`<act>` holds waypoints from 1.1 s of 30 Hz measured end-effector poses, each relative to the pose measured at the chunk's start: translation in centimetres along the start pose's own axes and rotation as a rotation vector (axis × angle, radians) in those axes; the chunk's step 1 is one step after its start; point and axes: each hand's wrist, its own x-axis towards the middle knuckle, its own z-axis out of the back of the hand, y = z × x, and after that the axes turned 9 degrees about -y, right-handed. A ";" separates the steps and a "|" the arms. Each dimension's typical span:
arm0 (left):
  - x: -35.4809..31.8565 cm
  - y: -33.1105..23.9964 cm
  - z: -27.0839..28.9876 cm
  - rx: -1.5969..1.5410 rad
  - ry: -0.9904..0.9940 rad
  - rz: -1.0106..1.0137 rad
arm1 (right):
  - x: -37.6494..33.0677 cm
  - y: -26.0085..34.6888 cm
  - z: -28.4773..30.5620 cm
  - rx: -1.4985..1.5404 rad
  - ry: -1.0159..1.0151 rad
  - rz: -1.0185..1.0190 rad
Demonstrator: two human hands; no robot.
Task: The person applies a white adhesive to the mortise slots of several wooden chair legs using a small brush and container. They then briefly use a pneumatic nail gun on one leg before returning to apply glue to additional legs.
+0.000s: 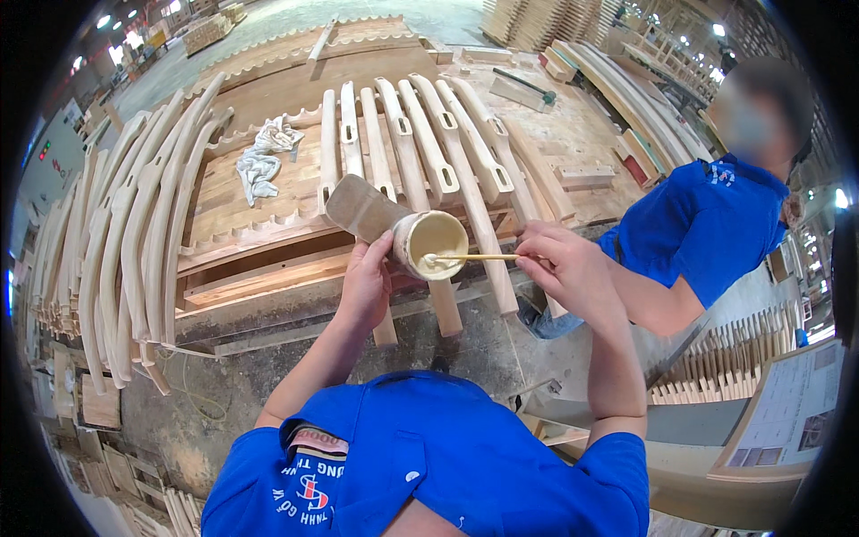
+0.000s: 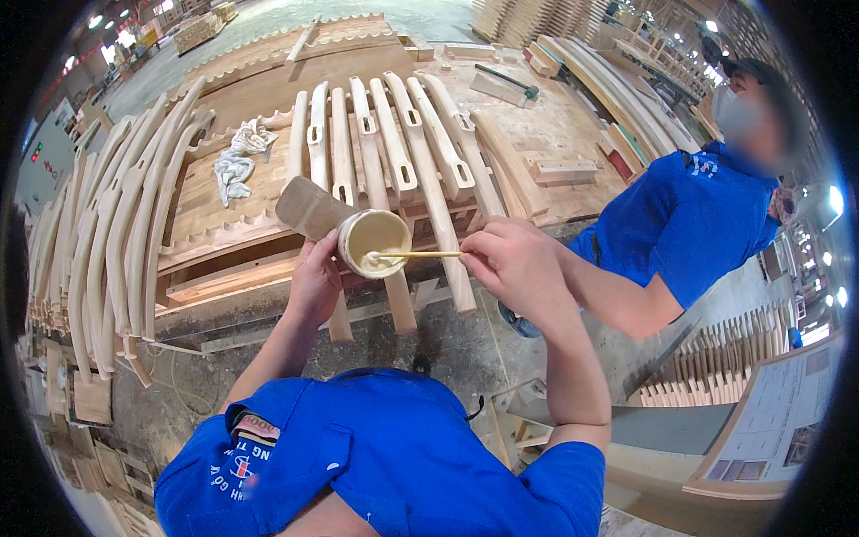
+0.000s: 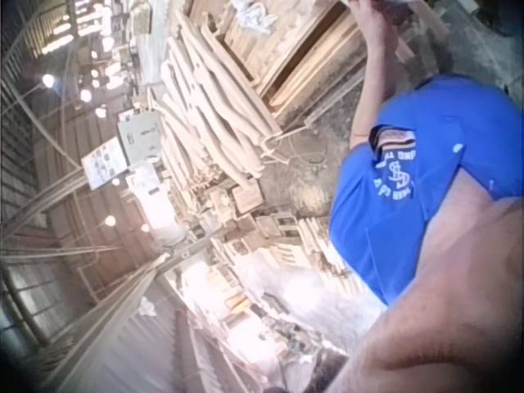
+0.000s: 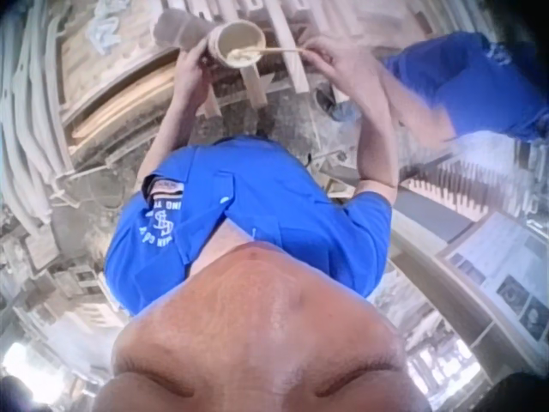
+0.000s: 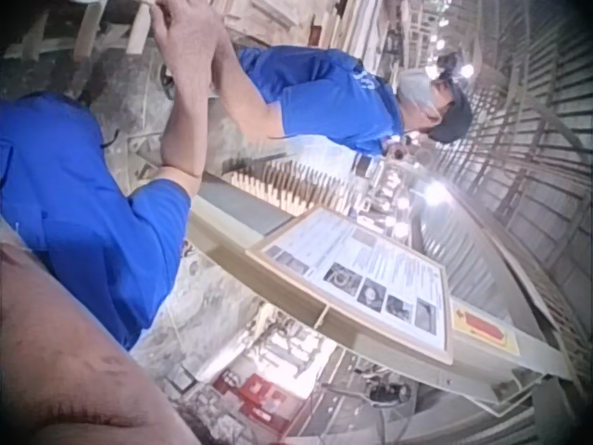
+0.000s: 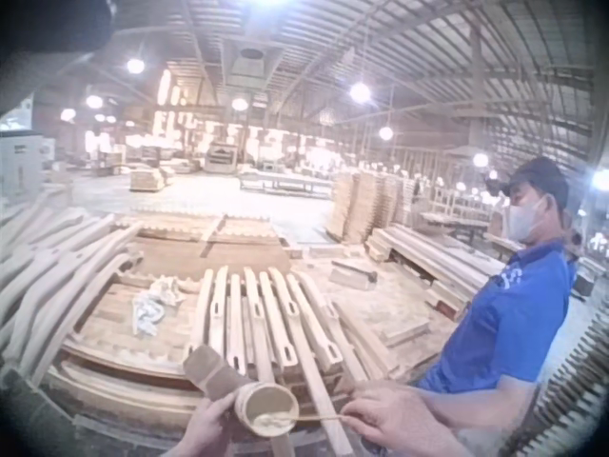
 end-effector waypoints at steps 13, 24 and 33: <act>-0.1 -0.4 -1.0 -0.093 -0.034 0.067 | 0.7 -1.5 0.6 0.210 -0.016 -0.199; 1.2 1.3 -4.2 -0.101 -0.018 0.109 | -1.9 -5.6 -0.7 0.370 -0.045 -0.328; 1.9 2.7 -4.7 -0.064 -0.117 0.072 | 0.8 -7.6 1.1 0.179 0.066 -0.180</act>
